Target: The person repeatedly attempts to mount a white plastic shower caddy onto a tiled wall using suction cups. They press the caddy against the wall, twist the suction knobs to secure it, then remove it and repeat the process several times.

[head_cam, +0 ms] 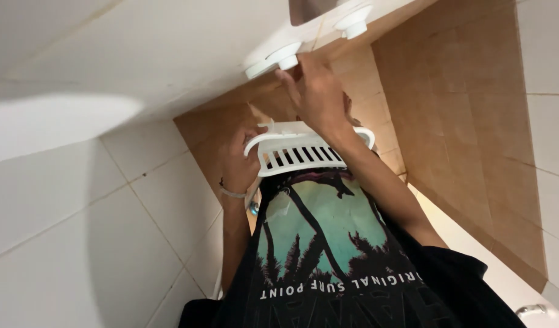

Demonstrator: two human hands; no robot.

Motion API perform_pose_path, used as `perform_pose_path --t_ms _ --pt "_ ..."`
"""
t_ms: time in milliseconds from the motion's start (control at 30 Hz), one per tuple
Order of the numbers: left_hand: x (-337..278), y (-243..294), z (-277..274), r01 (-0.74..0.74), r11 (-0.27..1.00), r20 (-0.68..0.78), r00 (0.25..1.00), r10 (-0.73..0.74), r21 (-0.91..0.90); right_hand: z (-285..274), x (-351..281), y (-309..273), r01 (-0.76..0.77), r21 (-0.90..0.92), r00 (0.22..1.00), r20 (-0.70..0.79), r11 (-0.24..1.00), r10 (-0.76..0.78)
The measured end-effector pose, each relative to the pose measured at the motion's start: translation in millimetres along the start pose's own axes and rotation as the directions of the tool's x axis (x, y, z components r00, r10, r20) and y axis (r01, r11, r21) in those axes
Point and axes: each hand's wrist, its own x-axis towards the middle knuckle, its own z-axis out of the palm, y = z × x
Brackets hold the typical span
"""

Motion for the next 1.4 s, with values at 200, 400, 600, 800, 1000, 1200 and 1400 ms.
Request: perform_pose_path --t_ms 200,400,600,800,1000,1200,1400 --pt "8 5 6 -0.044 0.970 -0.058 0.996 0.060 0.240 2 0 -2 -0.049 0.018 0.997 -0.061 0.999 0.050" --pt "54 13 22 -0.120 0.928 0.132 0.988 0.078 0.352 -7 1 -14 -0.288 0.261 0.957 0.083 0.921 0.276" --pt "63 0 33 -0.213 0.910 0.181 0.971 0.157 0.356 -6 3 -8 -0.407 0.236 0.913 0.132 0.882 0.386" --pt "63 -14 34 -0.191 0.910 0.200 0.972 0.123 0.367 2 6 5 -0.330 0.138 0.942 0.109 0.934 0.316" --pt "65 -21 41 -0.260 0.864 0.160 0.964 0.210 0.431 9 2 -1 0.129 -0.143 0.973 -0.175 0.981 -0.153" --pt "70 -26 43 -0.084 0.947 0.195 0.980 0.023 0.310 34 -4 12 -0.295 0.329 0.955 0.133 0.897 0.266" --pt "68 -33 45 -0.203 0.914 0.172 0.974 0.150 0.351 7 -2 -1 0.007 0.462 0.999 -0.042 0.887 0.014"
